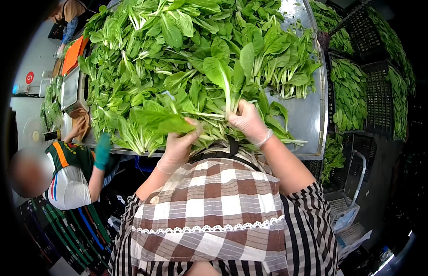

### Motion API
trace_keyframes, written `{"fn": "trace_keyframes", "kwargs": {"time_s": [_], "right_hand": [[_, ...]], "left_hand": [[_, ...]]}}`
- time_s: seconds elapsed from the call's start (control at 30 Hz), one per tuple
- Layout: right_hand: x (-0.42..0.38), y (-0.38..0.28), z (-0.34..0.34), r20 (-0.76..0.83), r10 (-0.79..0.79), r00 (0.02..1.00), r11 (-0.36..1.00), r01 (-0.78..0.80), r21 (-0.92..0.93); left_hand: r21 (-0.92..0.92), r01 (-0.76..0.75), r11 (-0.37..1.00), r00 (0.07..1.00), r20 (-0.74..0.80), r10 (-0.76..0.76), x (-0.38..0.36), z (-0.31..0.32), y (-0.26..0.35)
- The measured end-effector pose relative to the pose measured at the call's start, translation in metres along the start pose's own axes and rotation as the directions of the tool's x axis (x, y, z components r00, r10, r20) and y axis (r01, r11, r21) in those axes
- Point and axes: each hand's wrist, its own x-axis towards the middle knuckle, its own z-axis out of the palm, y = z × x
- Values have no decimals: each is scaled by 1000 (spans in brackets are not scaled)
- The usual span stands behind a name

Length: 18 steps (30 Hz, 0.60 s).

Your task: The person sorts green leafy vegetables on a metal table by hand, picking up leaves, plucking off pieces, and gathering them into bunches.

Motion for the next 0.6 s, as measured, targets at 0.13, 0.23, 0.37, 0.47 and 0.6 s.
{"fn": "trace_keyframes", "kwargs": {"time_s": [0.13, 0.23, 0.37, 0.47, 0.6], "right_hand": [[4, 1, -20, 378, -209, 902, 327, 429, -842], [6, -10, -19, 339, -304, 890, 475, 450, -756], [39, -9, -14, -82, -333, 939, 438, 77, -896], [56, 9, -19, -122, -306, 944, 308, -23, -951], [62, 24, -41, -81, -291, 953, 783, 188, -593]], "left_hand": [[-29, -71, 997, 988, 137, 74, -12, 5, 18], [-30, -56, 998, 987, 152, 60, -8, 14, 22], [-160, 30, 987, 999, 47, -23, 20, 19, 14], [-184, 153, 971, 980, -99, -173, 38, 3, -14], [-278, 202, 939, 953, -165, -254, 40, -8, -25]]}}
